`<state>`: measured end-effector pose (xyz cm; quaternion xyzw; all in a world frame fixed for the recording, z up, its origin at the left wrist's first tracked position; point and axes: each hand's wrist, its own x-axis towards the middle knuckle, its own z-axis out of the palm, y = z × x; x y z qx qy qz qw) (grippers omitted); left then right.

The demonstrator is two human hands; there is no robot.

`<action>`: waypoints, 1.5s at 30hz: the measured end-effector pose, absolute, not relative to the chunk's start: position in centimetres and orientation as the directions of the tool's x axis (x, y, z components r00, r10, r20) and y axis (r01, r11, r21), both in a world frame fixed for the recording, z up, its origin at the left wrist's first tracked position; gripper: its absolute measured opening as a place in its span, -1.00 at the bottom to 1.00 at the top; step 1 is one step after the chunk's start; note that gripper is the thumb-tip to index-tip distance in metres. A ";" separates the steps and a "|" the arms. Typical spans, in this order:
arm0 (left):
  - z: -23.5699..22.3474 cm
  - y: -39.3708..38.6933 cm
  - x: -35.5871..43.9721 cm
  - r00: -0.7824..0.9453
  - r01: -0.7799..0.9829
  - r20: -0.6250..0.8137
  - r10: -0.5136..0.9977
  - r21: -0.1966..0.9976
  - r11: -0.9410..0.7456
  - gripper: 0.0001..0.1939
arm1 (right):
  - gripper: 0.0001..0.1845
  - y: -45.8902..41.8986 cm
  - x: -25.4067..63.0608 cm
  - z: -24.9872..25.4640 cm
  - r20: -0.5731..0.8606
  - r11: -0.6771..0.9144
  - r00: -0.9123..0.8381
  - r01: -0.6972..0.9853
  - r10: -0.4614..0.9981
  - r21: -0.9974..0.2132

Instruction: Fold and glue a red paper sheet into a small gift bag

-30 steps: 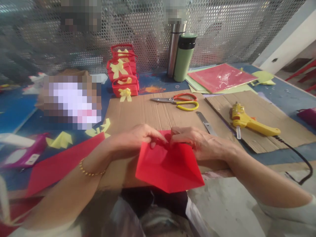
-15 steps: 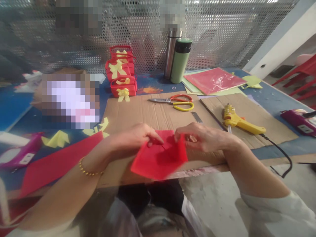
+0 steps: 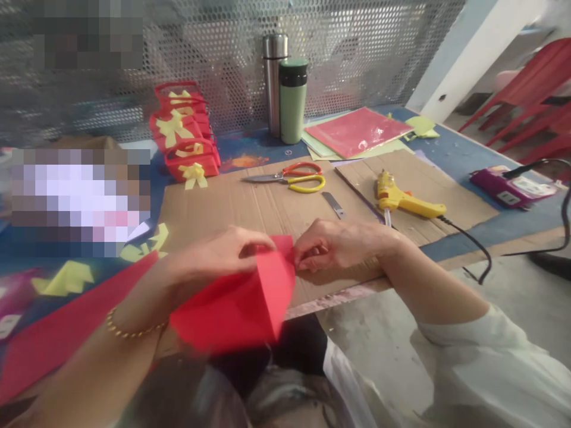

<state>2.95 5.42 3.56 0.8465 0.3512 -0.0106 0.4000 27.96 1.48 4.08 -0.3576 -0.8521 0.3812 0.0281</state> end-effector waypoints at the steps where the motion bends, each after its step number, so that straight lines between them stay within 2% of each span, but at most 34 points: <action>1: 3.8 5.4 3.2 0.734 0.634 -0.340 0.588 0.653 -0.413 -0.72 | -0.85 1.5 27.9 4.0 -0.226 0.455 -0.746 0.585 0.626 -0.672; 5: 3.8 5.3 3.9 0.661 0.714 -0.430 0.615 0.613 -0.339 -0.77 | -0.84 2.0 28.0 3.4 -0.197 0.515 -0.790 0.544 0.581 -0.662; 10: 3.1 5.2 3.9 0.666 0.703 -0.411 0.622 0.624 -0.341 -0.74 | -0.82 1.9 28.5 3.5 -0.119 0.530 -0.794 0.500 0.596 -0.685; 14: 3.6 5.0 4.2 0.666 0.700 -0.395 0.633 0.624 -0.346 -0.74 | -0.73 1.5 29.0 3.5 -0.062 0.529 -0.842 0.392 0.536 -0.752; 18: 4.3 4.6 4.7 0.652 0.713 -0.385 0.654 0.604 -0.356 -0.73 | -0.74 1.4 29.2 3.2 -0.011 0.566 -0.867 0.334 0.497 -0.753; 24: 3.9 4.9 4.4 0.643 0.720 -0.397 0.655 0.604 -0.341 -0.71 | -0.74 0.7 29.3 3.1 0.022 0.697 -0.885 0.351 0.465 -0.625; 32: 3.8 5.3 3.9 0.699 0.696 -0.380 0.606 0.559 -0.451 -0.79 | -0.74 -1.3 29.8 1.8 0.134 0.817 -0.860 0.404 0.493 -0.410; 39: 3.5 5.8 3.5 0.710 0.689 -0.389 0.587 0.558 -0.463 -0.82 | -0.77 -1.5 29.3 1.3 0.144 0.832 -0.864 0.402 0.483 -0.382; 45: 3.6 5.7 3.9 0.740 0.663 -0.368 0.563 0.535 -0.523 -0.83 | -0.77 -1.5 29.2 1.5 0.126 0.815 -0.860 0.408 0.494 -0.410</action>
